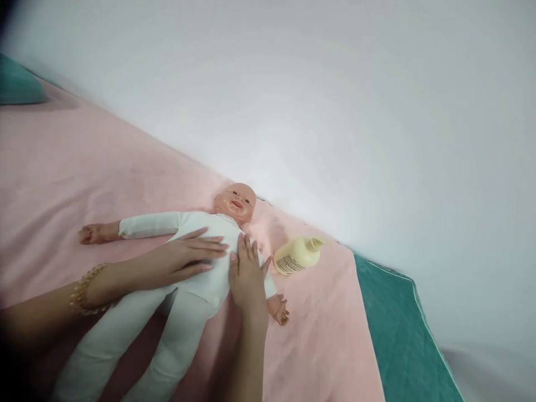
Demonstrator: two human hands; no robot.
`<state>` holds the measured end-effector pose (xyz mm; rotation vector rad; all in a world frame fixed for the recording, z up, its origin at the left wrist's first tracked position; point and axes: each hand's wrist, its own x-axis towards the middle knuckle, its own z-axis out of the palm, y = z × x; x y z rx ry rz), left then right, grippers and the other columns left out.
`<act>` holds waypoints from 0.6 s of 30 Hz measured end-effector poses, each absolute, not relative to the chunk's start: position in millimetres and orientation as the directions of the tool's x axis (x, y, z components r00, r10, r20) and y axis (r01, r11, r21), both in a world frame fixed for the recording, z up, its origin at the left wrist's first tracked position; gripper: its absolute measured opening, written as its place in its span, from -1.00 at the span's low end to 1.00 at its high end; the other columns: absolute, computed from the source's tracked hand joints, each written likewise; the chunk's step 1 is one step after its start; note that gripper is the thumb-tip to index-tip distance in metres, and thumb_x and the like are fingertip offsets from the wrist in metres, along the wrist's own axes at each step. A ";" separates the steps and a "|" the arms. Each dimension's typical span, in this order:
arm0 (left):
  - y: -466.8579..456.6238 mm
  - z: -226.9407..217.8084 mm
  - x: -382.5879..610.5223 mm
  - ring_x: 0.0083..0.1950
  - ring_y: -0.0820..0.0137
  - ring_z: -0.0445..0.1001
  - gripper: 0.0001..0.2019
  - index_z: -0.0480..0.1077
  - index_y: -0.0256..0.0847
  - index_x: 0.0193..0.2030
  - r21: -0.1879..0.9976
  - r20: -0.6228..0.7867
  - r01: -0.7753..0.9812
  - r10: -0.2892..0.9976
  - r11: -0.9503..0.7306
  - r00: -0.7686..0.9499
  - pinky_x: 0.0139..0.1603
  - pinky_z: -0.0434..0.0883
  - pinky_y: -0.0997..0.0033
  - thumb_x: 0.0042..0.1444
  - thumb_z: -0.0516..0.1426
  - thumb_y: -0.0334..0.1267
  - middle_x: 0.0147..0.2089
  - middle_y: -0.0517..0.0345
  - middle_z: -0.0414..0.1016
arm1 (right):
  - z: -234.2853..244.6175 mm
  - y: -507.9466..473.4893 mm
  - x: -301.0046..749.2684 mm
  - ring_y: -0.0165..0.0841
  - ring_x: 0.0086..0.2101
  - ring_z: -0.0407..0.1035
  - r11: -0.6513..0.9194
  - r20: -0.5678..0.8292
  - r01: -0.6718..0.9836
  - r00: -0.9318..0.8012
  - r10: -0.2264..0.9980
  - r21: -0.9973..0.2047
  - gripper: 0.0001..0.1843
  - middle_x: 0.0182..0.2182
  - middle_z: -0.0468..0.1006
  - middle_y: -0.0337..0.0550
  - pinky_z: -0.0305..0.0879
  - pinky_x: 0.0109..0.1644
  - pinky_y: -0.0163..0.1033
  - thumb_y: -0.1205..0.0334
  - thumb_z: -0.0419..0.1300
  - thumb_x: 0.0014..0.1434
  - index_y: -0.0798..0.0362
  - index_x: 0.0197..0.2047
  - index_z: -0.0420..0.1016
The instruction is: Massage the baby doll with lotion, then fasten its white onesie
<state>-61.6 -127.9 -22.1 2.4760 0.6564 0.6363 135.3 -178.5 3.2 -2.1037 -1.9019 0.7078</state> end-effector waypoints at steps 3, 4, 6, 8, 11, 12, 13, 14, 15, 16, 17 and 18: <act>-120.0 -29.2 -63.3 0.47 0.31 0.07 -0.56 0.26 -0.17 0.35 0.522 0.306 0.448 0.649 -0.726 0.697 0.51 -0.19 0.07 0.42 -0.08 -0.11 0.41 0.08 0.23 | 3.4 -177.8 134.7 -0.23 0.45 -0.36 -0.129 -0.193 0.876 0.041 0.980 -0.465 -0.36 0.46 -0.17 -0.25 -0.63 0.40 0.33 0.00 -0.28 0.41 -0.03 0.49 -0.17; -118.1 -31.7 -63.7 0.49 0.29 0.04 -0.54 0.23 -0.17 0.37 0.512 0.302 0.501 0.692 -0.698 0.655 0.51 -0.18 0.03 0.42 -0.11 -0.10 0.43 0.07 0.19 | 3.5 -177.6 134.3 -0.23 0.45 -0.35 -0.126 -0.189 0.876 0.040 0.981 -0.466 -0.36 0.46 -0.17 -0.24 -0.63 0.40 0.33 0.00 -0.28 0.41 -0.03 0.49 -0.17; -114.8 -36.1 -64.5 0.50 0.24 0.02 -0.52 0.21 -0.18 0.39 0.493 0.292 0.615 0.783 -0.615 0.549 0.49 -0.17 -0.07 0.44 -0.17 -0.11 0.44 0.06 0.16 | 3.4 -177.2 133.3 -0.23 0.45 -0.35 -0.123 -0.180 0.874 0.041 0.983 -0.471 -0.35 0.46 -0.17 -0.22 -0.63 0.41 0.33 0.00 -0.28 0.41 -0.01 0.49 -0.17; -112.4 -39.0 -65.6 0.49 0.19 0.04 -0.51 0.22 -0.20 0.38 0.469 0.275 0.700 0.843 -0.538 0.463 0.47 -0.16 -0.14 0.44 -0.21 -0.15 0.43 0.06 0.17 | 3.1 -177.0 132.4 -0.23 0.45 -0.35 -0.122 -0.176 0.871 0.041 0.984 -0.476 -0.35 0.46 -0.17 -0.22 -0.63 0.41 0.33 -0.01 -0.28 0.41 -0.01 0.49 -0.18; -110.7 -39.6 -66.8 0.47 0.17 0.07 -0.50 0.23 -0.24 0.37 0.430 0.269 0.749 0.864 -0.504 0.426 0.46 -0.13 -0.15 0.43 -0.25 -0.18 0.41 0.04 0.21 | 3.5 -177.4 131.8 -0.24 0.45 -0.35 -0.121 -0.172 0.873 0.043 0.984 -0.473 -0.35 0.46 -0.17 -0.21 -0.62 0.41 0.33 0.01 -0.27 0.42 0.00 0.49 -0.19; -110.6 -39.0 -67.0 0.47 0.18 0.09 -0.49 0.23 -0.25 0.37 0.422 0.277 0.756 0.865 -0.501 0.419 0.46 -0.12 -0.14 0.43 -0.25 -0.18 0.41 0.03 0.22 | 4.6 -178.1 131.5 -0.23 0.45 -0.34 -0.119 -0.170 0.874 0.043 0.985 -0.471 -0.36 0.46 -0.16 -0.20 -0.62 0.41 0.33 0.02 -0.27 0.42 0.01 0.49 -0.19; -110.5 -38.3 -67.3 0.46 0.18 0.11 -0.49 0.23 -0.26 0.37 0.418 0.285 0.759 0.866 -0.498 0.411 0.46 -0.10 -0.13 0.43 -0.26 -0.19 0.40 0.02 0.23 | 6.3 -179.1 130.9 -0.23 0.44 -0.34 -0.113 -0.164 0.874 0.039 0.986 -0.473 -0.36 0.46 -0.16 -0.19 -0.62 0.41 0.33 0.04 -0.26 0.42 0.02 0.49 -0.19; -110.2 -37.7 -67.9 0.45 0.19 0.14 -0.49 0.23 -0.28 0.37 0.418 0.294 0.760 0.865 -0.498 0.406 0.46 -0.08 -0.11 0.43 -0.26 -0.20 0.39 0.00 0.25 | 8.8 -180.6 129.8 -0.23 0.44 -0.34 -0.101 -0.155 0.871 0.029 0.987 -0.480 -0.36 0.46 -0.16 -0.19 -0.61 0.42 0.33 0.06 -0.26 0.42 0.02 0.49 -0.20; -109.6 -37.4 -68.7 0.43 0.21 0.17 -0.49 0.24 -0.28 0.36 0.422 0.299 0.756 0.863 -0.501 0.406 0.47 -0.06 -0.08 0.43 -0.26 -0.21 0.38 -0.01 0.27 | 12.1 -182.6 128.0 -0.23 0.45 -0.35 -0.080 -0.144 0.865 0.010 0.990 -0.495 -0.36 0.46 -0.17 -0.19 -0.61 0.42 0.32 0.06 -0.24 0.42 0.02 0.49 -0.21; -108.5 -37.4 -69.9 0.42 0.23 0.21 -0.50 0.25 -0.29 0.35 0.427 0.304 0.749 0.860 -0.507 0.409 0.47 -0.04 -0.05 0.43 -0.26 -0.23 0.37 -0.01 0.29 | 16.0 -185.0 125.4 -0.24 0.45 -0.38 -0.050 -0.131 0.855 -0.021 0.991 -0.516 -0.36 0.46 -0.17 -0.21 -0.59 0.43 0.30 0.06 -0.23 0.42 0.02 0.49 -0.22; -106.8 -38.1 -71.4 0.39 0.26 0.25 -0.51 0.27 -0.28 0.33 0.431 0.311 0.741 0.856 -0.515 0.414 0.47 -0.01 0.00 0.42 -0.25 -0.26 0.36 0.00 0.31 | 20.4 -187.7 121.8 -0.25 0.44 -0.40 -0.008 -0.119 0.840 -0.067 0.991 -0.543 -0.36 0.46 -0.17 -0.23 -0.57 0.44 0.28 0.04 -0.20 0.43 -0.01 0.49 -0.23; -104.6 -39.3 -73.3 0.37 0.29 0.28 -0.52 0.28 -0.27 0.32 0.433 0.320 0.733 0.850 -0.524 0.419 0.47 0.01 0.05 0.40 -0.24 -0.30 0.35 0.00 0.33 | 24.9 -190.7 117.3 -0.27 0.44 -0.41 0.044 -0.109 0.820 -0.129 0.986 -0.570 -0.36 0.46 -0.15 -0.26 -0.54 0.46 0.25 0.03 -0.18 0.43 -0.04 0.49 -0.21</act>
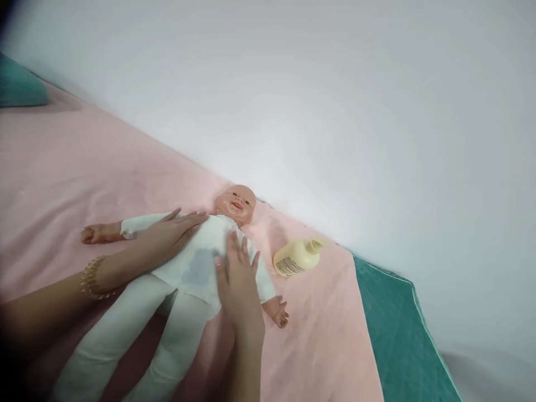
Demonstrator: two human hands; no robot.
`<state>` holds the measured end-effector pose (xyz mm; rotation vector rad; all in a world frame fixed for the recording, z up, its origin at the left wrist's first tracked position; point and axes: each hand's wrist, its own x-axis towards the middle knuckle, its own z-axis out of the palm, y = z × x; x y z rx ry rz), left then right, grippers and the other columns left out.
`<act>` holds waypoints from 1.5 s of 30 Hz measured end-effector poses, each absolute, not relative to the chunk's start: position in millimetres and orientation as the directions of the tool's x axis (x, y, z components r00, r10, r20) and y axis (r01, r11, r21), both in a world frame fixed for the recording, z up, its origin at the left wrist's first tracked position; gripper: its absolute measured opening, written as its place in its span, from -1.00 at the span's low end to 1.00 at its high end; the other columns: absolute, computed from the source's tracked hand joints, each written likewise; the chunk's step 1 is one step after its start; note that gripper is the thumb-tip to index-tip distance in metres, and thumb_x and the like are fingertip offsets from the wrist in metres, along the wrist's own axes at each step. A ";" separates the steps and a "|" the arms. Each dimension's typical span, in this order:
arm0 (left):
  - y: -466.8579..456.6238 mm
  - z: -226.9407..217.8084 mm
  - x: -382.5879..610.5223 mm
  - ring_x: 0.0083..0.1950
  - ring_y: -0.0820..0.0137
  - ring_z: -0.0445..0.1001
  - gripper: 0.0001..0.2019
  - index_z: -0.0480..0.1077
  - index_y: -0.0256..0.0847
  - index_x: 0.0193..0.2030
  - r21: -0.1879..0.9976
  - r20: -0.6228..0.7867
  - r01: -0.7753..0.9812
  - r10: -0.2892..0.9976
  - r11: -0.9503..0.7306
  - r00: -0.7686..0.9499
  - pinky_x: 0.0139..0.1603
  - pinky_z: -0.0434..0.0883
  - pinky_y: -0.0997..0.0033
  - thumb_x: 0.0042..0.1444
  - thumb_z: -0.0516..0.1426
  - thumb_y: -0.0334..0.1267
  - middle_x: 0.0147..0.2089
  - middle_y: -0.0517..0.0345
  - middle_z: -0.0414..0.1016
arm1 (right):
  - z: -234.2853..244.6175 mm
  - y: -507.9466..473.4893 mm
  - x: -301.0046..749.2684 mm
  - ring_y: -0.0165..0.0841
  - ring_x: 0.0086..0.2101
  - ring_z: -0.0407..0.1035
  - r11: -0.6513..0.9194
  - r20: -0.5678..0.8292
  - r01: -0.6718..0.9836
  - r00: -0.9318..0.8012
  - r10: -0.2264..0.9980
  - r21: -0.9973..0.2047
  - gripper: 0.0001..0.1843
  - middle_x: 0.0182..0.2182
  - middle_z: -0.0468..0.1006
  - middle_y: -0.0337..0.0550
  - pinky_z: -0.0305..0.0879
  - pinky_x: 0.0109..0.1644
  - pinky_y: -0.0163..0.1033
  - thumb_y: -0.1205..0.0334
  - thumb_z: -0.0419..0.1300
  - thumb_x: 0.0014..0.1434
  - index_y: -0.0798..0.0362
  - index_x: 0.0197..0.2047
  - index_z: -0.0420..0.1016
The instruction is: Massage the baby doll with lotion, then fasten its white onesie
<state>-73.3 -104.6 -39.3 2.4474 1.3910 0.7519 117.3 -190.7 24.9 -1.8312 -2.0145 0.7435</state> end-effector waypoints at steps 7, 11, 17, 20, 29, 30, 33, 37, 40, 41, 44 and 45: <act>-86.1 -53.0 -85.3 0.28 0.22 0.38 -0.51 0.30 -0.36 0.25 0.451 0.380 0.685 0.818 -0.572 0.432 0.36 0.24 0.12 0.18 -0.06 -0.41 0.28 -0.12 0.41 | 30.3 -199.6 79.5 -0.34 0.44 -0.33 0.304 -0.101 0.740 -0.447 0.889 -0.600 -0.44 0.42 -0.02 -0.44 -0.46 0.50 0.14 0.01 -0.09 0.43 -0.21 0.44 -0.02; -85.7 -49.3 -86.8 0.19 0.23 0.47 -0.51 0.33 -0.29 0.24 0.560 0.316 0.677 0.879 -0.477 0.358 0.25 0.37 0.17 0.18 -0.11 -0.39 0.22 -0.06 0.46 | 15.6 -189.8 77.1 -0.28 0.44 -0.45 0.273 -0.107 0.798 -0.385 0.917 -0.537 -0.42 0.45 -0.19 -0.46 -0.57 0.46 0.23 -0.08 -0.09 0.41 -0.26 0.44 -0.02; -90.1 -42.3 -83.5 0.25 0.24 0.41 -0.49 0.36 -0.30 0.20 0.571 0.318 0.674 0.883 -0.469 0.345 0.26 0.37 0.16 0.17 -0.16 -0.44 0.24 0.00 0.45 | 3.2 -178.7 91.7 -0.22 0.44 -0.54 0.122 -0.112 0.855 -0.205 0.972 -0.504 -0.25 0.46 -0.32 -0.34 -0.63 0.42 0.32 -0.26 -0.18 0.36 -0.18 0.48 -0.27; -90.7 -41.2 -82.6 0.27 0.25 0.39 -0.50 0.38 -0.29 0.18 0.598 0.327 0.647 0.881 -0.473 0.341 0.29 0.34 0.14 0.17 -0.16 -0.43 0.25 0.03 0.45 | 1.1 -178.4 100.8 -0.20 0.44 -0.53 0.047 -0.132 0.866 -0.129 0.983 -0.498 -0.17 0.46 -0.38 -0.27 -0.62 0.41 0.34 -0.30 -0.19 0.34 -0.09 0.49 -0.35; -113.7 -14.9 -77.9 0.20 0.32 0.49 -0.72 0.54 -0.09 0.03 0.737 0.394 0.171 0.622 -0.653 0.677 0.48 0.09 0.21 0.31 0.06 -0.18 0.04 0.24 0.61 | 6.5 -181.9 127.7 -0.18 0.44 -0.45 -0.117 -0.228 0.891 0.015 0.974 -0.439 -0.24 0.46 -0.26 -0.23 -0.65 0.40 0.34 -0.21 -0.27 0.38 0.00 0.49 -0.28; -117.1 -12.1 -77.0 0.17 0.34 0.51 -0.74 0.56 -0.06 0.00 0.741 0.372 0.119 0.552 -0.661 0.746 0.47 0.11 0.24 0.32 0.06 -0.20 0.01 0.27 0.63 | 7.3 -181.9 128.8 -0.18 0.44 -0.45 -0.123 -0.230 0.893 0.022 0.973 -0.433 -0.26 0.46 -0.26 -0.23 -0.65 0.40 0.34 -0.18 -0.28 0.39 0.00 0.49 -0.28; -123.9 -7.2 -74.8 0.11 0.33 0.56 -0.73 0.61 0.03 -0.13 0.785 0.260 0.069 0.428 -0.616 0.866 0.48 0.08 0.26 0.33 0.05 -0.21 -0.09 0.32 0.65 | 8.8 -181.8 130.6 -0.19 0.45 -0.44 -0.140 -0.241 0.892 0.036 0.970 -0.431 -0.28 0.46 -0.23 -0.22 -0.62 0.40 0.35 -0.14 -0.30 0.40 0.02 0.49 -0.27; -125.5 -5.0 -73.8 0.14 0.30 0.54 -0.73 0.62 0.05 -0.17 0.776 0.196 0.121 0.419 -0.619 0.887 0.50 0.01 0.20 0.32 0.05 -0.17 -0.11 0.30 0.66 | 8.1 -181.3 131.5 -0.19 0.45 -0.44 -0.139 -0.241 0.889 0.033 0.970 -0.436 -0.27 0.46 -0.23 -0.21 -0.62 0.40 0.34 -0.14 -0.29 0.40 0.04 0.49 -0.27; -125.2 -5.3 -73.8 0.24 0.26 0.45 -0.78 0.61 0.03 -0.14 0.702 0.227 0.173 0.448 -0.691 0.865 0.49 0.00 0.11 0.30 0.10 -0.18 -0.05 0.27 0.65 | 7.7 -181.0 131.6 -0.19 0.44 -0.45 -0.136 -0.238 0.889 0.032 0.971 -0.437 -0.27 0.46 -0.24 -0.20 -0.63 0.41 0.33 -0.12 -0.29 0.40 0.05 0.49 -0.27; -124.7 -6.5 -73.9 0.27 0.26 0.42 -0.80 0.61 0.03 -0.14 0.679 0.245 0.184 0.456 -0.710 0.856 0.49 -0.01 0.09 0.29 0.12 -0.19 -0.03 0.27 0.64 | 7.9 -180.9 131.5 -0.20 0.44 -0.45 -0.136 -0.238 0.889 0.031 0.971 -0.438 -0.27 0.46 -0.24 -0.20 -0.63 0.41 0.32 -0.12 -0.28 0.40 0.06 0.49 -0.26; -121.3 -13.3 -74.3 0.34 0.27 0.34 -0.85 0.59 0.05 -0.09 0.638 0.293 0.182 0.454 -0.749 0.842 0.51 -0.10 0.07 0.24 0.20 -0.19 0.01 0.26 0.62 | 9.0 -180.6 131.0 -0.20 0.44 -0.45 -0.138 -0.241 0.886 0.030 0.970 -0.443 -0.27 0.46 -0.22 -0.18 -0.62 0.41 0.33 -0.12 -0.28 0.40 0.07 0.49 -0.25; -119.7 -16.1 -74.6 0.36 0.28 0.30 -0.82 0.57 0.04 -0.05 0.630 0.302 0.172 0.444 -0.757 0.844 0.51 -0.13 0.07 0.22 0.23 -0.17 0.06 0.26 0.60 | 9.4 -180.5 130.9 -0.20 0.44 -0.45 -0.139 -0.241 0.885 0.031 0.970 -0.445 -0.27 0.46 -0.22 -0.18 -0.63 0.41 0.32 -0.12 -0.27 0.40 0.07 0.49 -0.25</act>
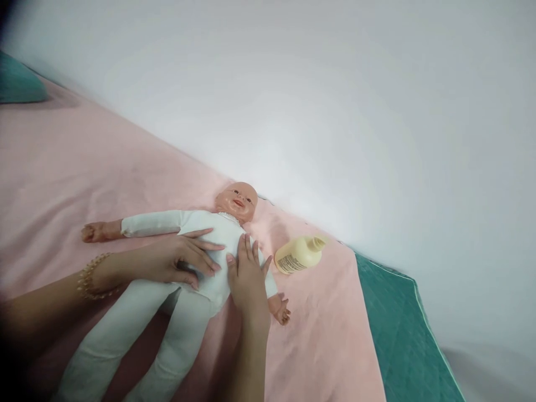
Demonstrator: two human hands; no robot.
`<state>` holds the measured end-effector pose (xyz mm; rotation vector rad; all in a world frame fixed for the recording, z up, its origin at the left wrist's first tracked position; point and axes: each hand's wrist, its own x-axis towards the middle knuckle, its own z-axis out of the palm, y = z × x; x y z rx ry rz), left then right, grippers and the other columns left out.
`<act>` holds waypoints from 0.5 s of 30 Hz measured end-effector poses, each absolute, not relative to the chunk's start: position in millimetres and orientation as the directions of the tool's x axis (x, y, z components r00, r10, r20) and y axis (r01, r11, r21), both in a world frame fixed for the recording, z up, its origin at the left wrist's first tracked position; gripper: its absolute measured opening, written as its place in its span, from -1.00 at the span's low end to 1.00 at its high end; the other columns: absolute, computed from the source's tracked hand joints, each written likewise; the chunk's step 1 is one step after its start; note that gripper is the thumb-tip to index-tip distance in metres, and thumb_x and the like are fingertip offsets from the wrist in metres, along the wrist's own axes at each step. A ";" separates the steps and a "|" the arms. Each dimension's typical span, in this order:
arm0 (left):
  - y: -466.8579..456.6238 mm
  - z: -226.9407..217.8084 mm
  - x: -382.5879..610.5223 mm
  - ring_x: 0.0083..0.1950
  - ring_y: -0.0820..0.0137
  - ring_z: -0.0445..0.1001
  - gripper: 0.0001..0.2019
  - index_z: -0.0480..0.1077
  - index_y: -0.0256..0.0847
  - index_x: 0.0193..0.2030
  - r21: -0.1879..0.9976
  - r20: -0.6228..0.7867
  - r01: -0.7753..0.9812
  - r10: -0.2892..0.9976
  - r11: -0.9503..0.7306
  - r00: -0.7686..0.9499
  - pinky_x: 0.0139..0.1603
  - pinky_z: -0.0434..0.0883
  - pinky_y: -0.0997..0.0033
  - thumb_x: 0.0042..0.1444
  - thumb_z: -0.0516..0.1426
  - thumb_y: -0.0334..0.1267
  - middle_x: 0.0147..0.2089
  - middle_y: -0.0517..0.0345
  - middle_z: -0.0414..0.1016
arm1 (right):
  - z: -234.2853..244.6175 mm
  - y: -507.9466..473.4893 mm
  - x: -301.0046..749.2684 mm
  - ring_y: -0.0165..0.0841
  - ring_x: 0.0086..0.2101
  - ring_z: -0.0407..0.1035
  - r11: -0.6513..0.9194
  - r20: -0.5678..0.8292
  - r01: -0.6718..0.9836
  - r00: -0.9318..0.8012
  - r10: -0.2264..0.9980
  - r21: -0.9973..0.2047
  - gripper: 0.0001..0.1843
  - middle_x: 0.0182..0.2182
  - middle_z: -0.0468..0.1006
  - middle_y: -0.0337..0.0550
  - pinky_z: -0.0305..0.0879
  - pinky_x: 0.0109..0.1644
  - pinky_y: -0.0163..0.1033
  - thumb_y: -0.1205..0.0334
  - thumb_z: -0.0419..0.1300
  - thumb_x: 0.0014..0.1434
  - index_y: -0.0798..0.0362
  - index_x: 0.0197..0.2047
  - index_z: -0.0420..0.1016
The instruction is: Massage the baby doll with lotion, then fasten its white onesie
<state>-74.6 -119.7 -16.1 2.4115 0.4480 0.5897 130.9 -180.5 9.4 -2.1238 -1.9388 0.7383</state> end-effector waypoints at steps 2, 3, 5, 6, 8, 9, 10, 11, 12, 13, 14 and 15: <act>-116.2 -20.5 -75.1 0.42 0.27 0.21 -0.68 0.52 0.03 0.07 0.616 0.312 0.180 0.448 -0.767 0.838 0.51 -0.15 0.06 0.17 0.28 -0.12 0.16 0.24 0.53 | 9.6 -180.3 130.8 -0.20 0.45 -0.44 -0.138 -0.238 0.882 0.031 0.971 -0.451 -0.28 0.46 -0.20 -0.18 -0.63 0.41 0.32 -0.11 -0.27 0.40 0.06 0.49 -0.24; -114.8 -21.8 -75.4 0.43 0.26 0.17 -0.61 0.48 0.02 0.13 0.605 0.315 0.196 0.458 -0.772 0.832 0.51 -0.14 0.05 0.14 0.29 -0.09 0.22 0.21 0.49 | 9.5 -180.3 130.9 -0.20 0.45 -0.43 -0.138 -0.236 0.881 0.031 0.971 -0.453 -0.28 0.46 -0.20 -0.18 -0.63 0.41 0.31 -0.10 -0.27 0.40 0.05 0.49 -0.23; -112.6 -22.9 -75.8 0.46 0.21 0.10 -0.48 0.42 0.01 0.21 0.574 0.315 0.243 0.485 -0.782 0.816 0.50 -0.13 0.03 0.10 0.30 -0.02 0.31 0.15 0.39 | 8.8 -180.4 131.2 -0.21 0.45 -0.42 -0.136 -0.232 0.881 0.030 0.972 -0.454 -0.29 0.46 -0.20 -0.20 -0.62 0.41 0.31 -0.09 -0.28 0.41 0.05 0.49 -0.24; -111.8 -23.1 -76.0 0.48 0.17 0.06 -0.43 0.39 0.00 0.23 0.557 0.316 0.268 0.499 -0.786 0.807 0.50 -0.14 0.01 0.08 0.31 0.02 0.34 0.13 0.34 | 8.4 -180.6 131.4 -0.20 0.45 -0.42 -0.135 -0.233 0.882 0.029 0.972 -0.452 -0.30 0.46 -0.20 -0.20 -0.62 0.41 0.32 -0.08 -0.27 0.41 0.05 0.49 -0.24; -110.5 -24.5 -76.4 0.51 0.09 -0.06 -0.31 0.35 -0.01 0.28 0.526 0.309 0.313 0.521 -0.791 0.796 0.49 -0.21 -0.06 0.02 0.32 0.11 0.41 0.09 0.24 | 7.9 -180.9 131.6 -0.20 0.45 -0.43 -0.134 -0.235 0.885 0.029 0.972 -0.445 -0.29 0.46 -0.21 -0.21 -0.62 0.41 0.32 -0.07 -0.27 0.41 0.05 0.49 -0.25; -109.7 -26.2 -76.5 0.52 0.05 -0.13 -0.25 0.32 -0.01 0.31 0.519 0.303 0.335 0.536 -0.786 0.788 0.49 -0.25 -0.11 -0.01 0.32 0.15 0.43 0.08 0.18 | 7.8 -180.9 131.6 -0.19 0.45 -0.43 -0.135 -0.237 0.887 0.030 0.971 -0.441 -0.30 0.46 -0.21 -0.21 -0.62 0.41 0.33 -0.07 -0.27 0.41 0.05 0.49 -0.25; -108.8 -28.9 -76.7 0.53 0.00 -0.20 -0.19 0.28 -0.02 0.34 0.515 0.297 0.356 0.552 -0.780 0.779 0.48 -0.27 -0.15 -0.04 0.32 0.19 0.46 0.06 0.12 | 7.9 -180.8 131.3 -0.19 0.44 -0.43 -0.136 -0.238 0.890 0.032 0.971 -0.435 -0.30 0.46 -0.21 -0.20 -0.61 0.41 0.33 -0.06 -0.27 0.41 0.06 0.49 -0.25; -107.8 -32.5 -76.9 0.53 -0.05 -0.26 -0.11 0.23 -0.03 0.37 0.513 0.294 0.371 0.565 -0.774 0.771 0.46 -0.27 -0.19 -0.08 0.31 0.25 0.49 0.02 0.04 | 8.0 -180.6 130.9 -0.19 0.44 -0.43 -0.137 -0.239 0.893 0.034 0.970 -0.430 -0.30 0.46 -0.22 -0.20 -0.61 0.41 0.34 -0.05 -0.26 0.41 0.06 0.49 -0.25; -106.6 -36.9 -77.0 0.53 -0.10 -0.31 -0.02 0.18 -0.04 0.40 0.513 0.291 0.382 0.574 -0.769 0.765 0.46 -0.26 -0.21 -0.13 0.31 0.30 0.51 -0.02 -0.05 | 8.3 -180.3 130.1 -0.18 0.44 -0.42 -0.137 -0.239 0.896 0.036 0.970 -0.423 -0.31 0.46 -0.22 -0.20 -0.60 0.41 0.34 -0.04 -0.26 0.41 0.07 0.49 -0.25; -105.4 -41.8 -77.1 0.52 -0.15 -0.35 0.06 0.13 -0.07 0.43 0.511 0.293 0.392 0.584 -0.765 0.757 0.45 -0.24 -0.23 -0.18 0.30 0.35 0.53 -0.06 -0.13 | 8.6 -179.9 129.0 -0.17 0.44 -0.41 -0.137 -0.236 0.900 0.039 0.971 -0.413 -0.32 0.46 -0.21 -0.19 -0.59 0.41 0.35 -0.02 -0.26 0.42 0.08 0.49 -0.24; -104.2 -46.8 -77.1 0.52 -0.20 -0.37 0.13 0.08 -0.09 0.45 0.508 0.299 0.406 0.597 -0.760 0.744 0.44 -0.21 -0.24 -0.22 0.29 0.40 0.54 -0.09 -0.20 | 9.2 -179.5 127.4 -0.16 0.44 -0.39 -0.138 -0.231 0.907 0.046 0.972 -0.398 -0.32 0.46 -0.20 -0.18 -0.58 0.41 0.36 -0.01 -0.26 0.42 0.09 0.49 -0.23; -103.2 -51.3 -77.0 0.51 -0.23 -0.37 0.18 0.04 -0.12 0.47 0.503 0.308 0.420 0.611 -0.755 0.729 0.43 -0.17 -0.24 -0.23 0.27 0.43 0.54 -0.12 -0.25 | 10.0 -179.4 125.4 -0.15 0.44 -0.38 -0.139 -0.221 0.915 0.056 0.974 -0.378 -0.33 0.45 -0.18 -0.17 -0.58 0.41 0.37 0.02 -0.26 0.42 0.10 0.49 -0.22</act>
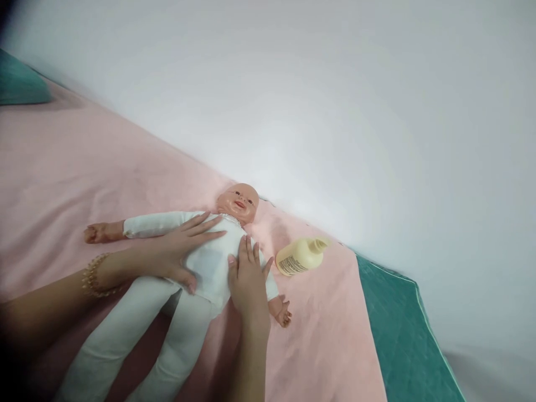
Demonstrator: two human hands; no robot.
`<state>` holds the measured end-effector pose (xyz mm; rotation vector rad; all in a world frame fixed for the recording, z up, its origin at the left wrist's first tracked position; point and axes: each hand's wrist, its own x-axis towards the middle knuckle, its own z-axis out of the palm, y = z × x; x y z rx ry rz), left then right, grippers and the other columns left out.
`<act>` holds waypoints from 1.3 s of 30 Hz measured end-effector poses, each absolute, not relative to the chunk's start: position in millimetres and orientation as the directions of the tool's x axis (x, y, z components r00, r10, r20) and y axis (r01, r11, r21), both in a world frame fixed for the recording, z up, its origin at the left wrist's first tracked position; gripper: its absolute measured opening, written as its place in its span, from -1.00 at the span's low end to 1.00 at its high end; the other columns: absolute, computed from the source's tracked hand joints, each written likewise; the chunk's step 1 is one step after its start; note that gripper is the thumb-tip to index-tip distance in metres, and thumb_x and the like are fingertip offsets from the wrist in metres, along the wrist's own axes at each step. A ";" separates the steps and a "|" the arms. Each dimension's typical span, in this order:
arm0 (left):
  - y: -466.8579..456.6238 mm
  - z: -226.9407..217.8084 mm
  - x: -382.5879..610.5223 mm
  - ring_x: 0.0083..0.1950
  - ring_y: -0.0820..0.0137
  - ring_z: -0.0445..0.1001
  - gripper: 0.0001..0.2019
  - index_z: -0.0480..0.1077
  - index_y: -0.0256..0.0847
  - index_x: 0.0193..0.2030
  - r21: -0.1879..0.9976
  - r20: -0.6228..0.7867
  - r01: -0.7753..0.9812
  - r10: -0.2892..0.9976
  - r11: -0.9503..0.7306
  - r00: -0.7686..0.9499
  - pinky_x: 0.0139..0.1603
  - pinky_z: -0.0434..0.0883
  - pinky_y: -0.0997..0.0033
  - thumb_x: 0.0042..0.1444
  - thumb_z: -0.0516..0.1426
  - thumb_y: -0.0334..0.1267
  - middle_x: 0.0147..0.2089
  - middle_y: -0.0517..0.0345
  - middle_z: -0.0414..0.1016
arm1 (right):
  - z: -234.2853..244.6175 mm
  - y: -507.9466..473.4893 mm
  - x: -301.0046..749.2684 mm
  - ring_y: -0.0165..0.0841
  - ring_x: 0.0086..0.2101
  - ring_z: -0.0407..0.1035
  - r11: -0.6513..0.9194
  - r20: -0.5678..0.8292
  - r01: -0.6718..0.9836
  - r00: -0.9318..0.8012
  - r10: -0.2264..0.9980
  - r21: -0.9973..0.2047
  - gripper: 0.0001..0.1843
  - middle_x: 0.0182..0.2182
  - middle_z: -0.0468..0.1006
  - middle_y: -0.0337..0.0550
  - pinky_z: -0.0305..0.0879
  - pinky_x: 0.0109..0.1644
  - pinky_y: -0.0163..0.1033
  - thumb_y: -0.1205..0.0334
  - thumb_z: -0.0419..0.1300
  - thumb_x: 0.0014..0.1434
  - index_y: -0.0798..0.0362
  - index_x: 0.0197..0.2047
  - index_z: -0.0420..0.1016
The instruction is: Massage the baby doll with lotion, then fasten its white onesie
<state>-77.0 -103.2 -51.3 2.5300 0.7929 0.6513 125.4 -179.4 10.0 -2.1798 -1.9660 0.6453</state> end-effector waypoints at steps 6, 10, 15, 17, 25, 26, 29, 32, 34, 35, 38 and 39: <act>-100.9 -46.7 -76.6 0.49 0.05 -0.02 -0.36 0.11 -0.22 0.41 0.597 0.392 0.497 0.769 -0.630 0.504 0.42 0.11 0.00 0.34 -0.07 0.14 0.46 -0.08 0.12 | 24.0 -189.6 101.0 -0.17 0.44 -0.30 0.001 -0.118 0.943 -0.043 0.992 -0.334 -0.39 0.44 -0.11 -0.16 -0.49 0.44 0.34 0.23 -0.19 0.40 0.10 0.48 -0.13; -102.5 -24.2 -79.7 0.23 0.16 0.41 -0.58 0.37 -0.21 0.17 0.714 0.427 0.513 0.877 -0.476 0.218 0.25 0.34 0.10 0.38 -0.13 -0.09 0.17 -0.03 0.49 | 29.2 -200.2 78.1 -0.23 0.43 -0.24 0.260 -0.060 0.855 -0.319 0.946 -0.448 -0.47 0.40 0.08 -0.34 -0.45 0.47 0.30 0.29 -0.12 0.40 -0.10 0.40 0.14; -106.3 -12.9 -83.2 -0.04 0.19 0.54 -0.66 0.47 -0.14 0.03 0.828 0.383 0.421 0.922 -0.371 0.059 0.01 0.46 0.20 0.34 -0.04 -0.11 -0.04 0.05 0.59 | 15.3 -192.4 66.3 -0.22 0.42 -0.13 0.394 -0.019 0.707 -0.498 0.867 -0.587 -0.63 0.31 0.29 -0.42 -0.55 0.48 0.27 0.17 0.02 0.41 -0.21 0.21 0.42; -106.6 -12.9 -83.6 -0.16 0.21 0.56 -0.69 0.50 -0.14 -0.02 0.849 0.359 0.398 0.932 -0.347 0.048 -0.10 0.47 0.25 0.32 -0.02 -0.13 -0.16 0.08 0.61 | 8.7 -185.1 69.3 -0.23 0.42 -0.13 0.367 0.026 0.709 -0.442 0.897 -0.602 -0.65 0.30 0.31 -0.40 -0.54 0.47 0.28 0.12 0.00 0.42 -0.19 0.17 0.46; -107.4 -13.0 -82.3 -0.37 0.27 0.49 -0.68 0.52 -0.14 -0.05 0.883 0.285 0.372 0.957 -0.286 0.060 -0.28 0.41 0.34 0.26 0.00 -0.12 -0.46 0.18 0.49 | -9.4 -172.9 89.2 -0.12 0.44 -0.36 0.147 0.050 0.851 -0.141 0.989 -0.505 -0.33 0.45 -0.14 -0.17 -0.50 0.39 0.44 -0.12 -0.10 0.39 -0.11 0.47 -0.08; -108.5 -12.0 -81.7 -0.35 0.26 0.49 -0.67 0.52 -0.14 -0.06 0.888 0.276 0.366 0.959 -0.278 0.060 -0.27 0.42 0.33 0.25 -0.01 -0.12 -0.44 0.17 0.50 | -10.7 -172.1 90.3 -0.10 0.44 -0.38 0.094 0.040 0.861 -0.086 0.996 -0.499 -0.28 0.45 -0.17 -0.12 -0.49 0.38 0.45 -0.15 -0.11 0.38 -0.05 0.48 -0.15; -112.3 -8.5 -78.6 -0.25 0.22 0.52 -0.67 0.53 -0.15 -0.08 0.907 0.243 0.342 0.969 -0.246 0.053 -0.19 0.44 0.29 0.24 -0.01 -0.10 -0.32 0.11 0.57 | -12.4 -170.5 91.3 -0.07 0.44 -0.31 -0.069 -0.002 0.881 0.077 0.997 -0.468 -0.16 0.44 -0.19 0.13 -0.46 0.40 0.39 -0.16 -0.10 0.37 0.23 0.48 -0.21; -115.9 -4.0 -74.7 -0.09 0.17 0.53 -0.67 0.52 -0.16 -0.11 0.940 0.193 0.280 0.981 -0.195 0.034 -0.01 0.43 0.20 0.22 0.01 -0.07 -0.13 0.07 0.60 | -12.8 -174.4 91.6 -0.02 0.43 -0.26 -0.163 -0.021 0.884 0.171 0.985 -0.438 -0.12 0.42 -0.15 0.29 -0.44 0.42 0.33 -0.14 -0.06 0.36 0.41 0.44 -0.14; -120.5 0.5 -74.2 0.00 0.14 0.52 -0.67 0.52 -0.16 -0.11 0.967 0.159 0.196 0.987 -0.160 0.025 0.10 0.41 0.15 0.21 0.03 -0.04 -0.05 0.07 0.60 | -14.2 -180.0 93.1 0.01 0.43 -0.26 -0.169 0.001 0.870 0.192 0.981 -0.463 -0.11 0.42 -0.15 0.30 -0.37 0.43 0.30 -0.15 -0.05 0.34 0.42 0.44 -0.11; -124.7 2.9 -75.5 0.04 0.12 0.51 -0.67 0.52 -0.16 -0.11 0.980 0.138 0.138 0.990 -0.140 0.024 0.14 0.40 0.13 0.20 0.05 -0.02 -0.02 0.06 0.60 | -15.3 -182.0 94.1 0.02 0.42 -0.24 -0.166 0.029 0.856 0.206 0.978 -0.489 -0.11 0.42 -0.14 0.28 -0.31 0.44 0.27 -0.16 -0.04 0.33 0.40 0.44 -0.09; -147.6 4.3 -88.0 0.14 0.08 0.48 -0.64 0.54 -0.14 -0.10 0.998 0.044 -0.049 0.999 -0.043 0.024 0.20 0.40 0.10 0.15 0.14 0.06 0.03 0.06 0.59 | -16.5 -174.4 95.9 0.01 0.39 -0.07 -0.160 0.128 0.814 0.275 0.953 -0.558 -0.19 0.41 0.07 0.12 0.02 0.40 0.16 -0.20 0.00 0.30 0.17 0.42 0.11; -158.0 -0.2 -94.9 0.15 0.08 0.48 -0.63 0.55 -0.14 -0.08 0.996 0.003 -0.089 1.000 -0.002 0.014 0.21 0.41 0.10 0.12 0.18 0.07 0.06 0.07 0.59 | -15.5 -164.9 95.4 0.01 0.37 0.01 -0.158 0.147 0.810 0.288 0.946 -0.564 -0.26 0.37 0.18 0.04 0.13 0.35 0.13 -0.20 0.01 0.30 0.05 0.39 0.20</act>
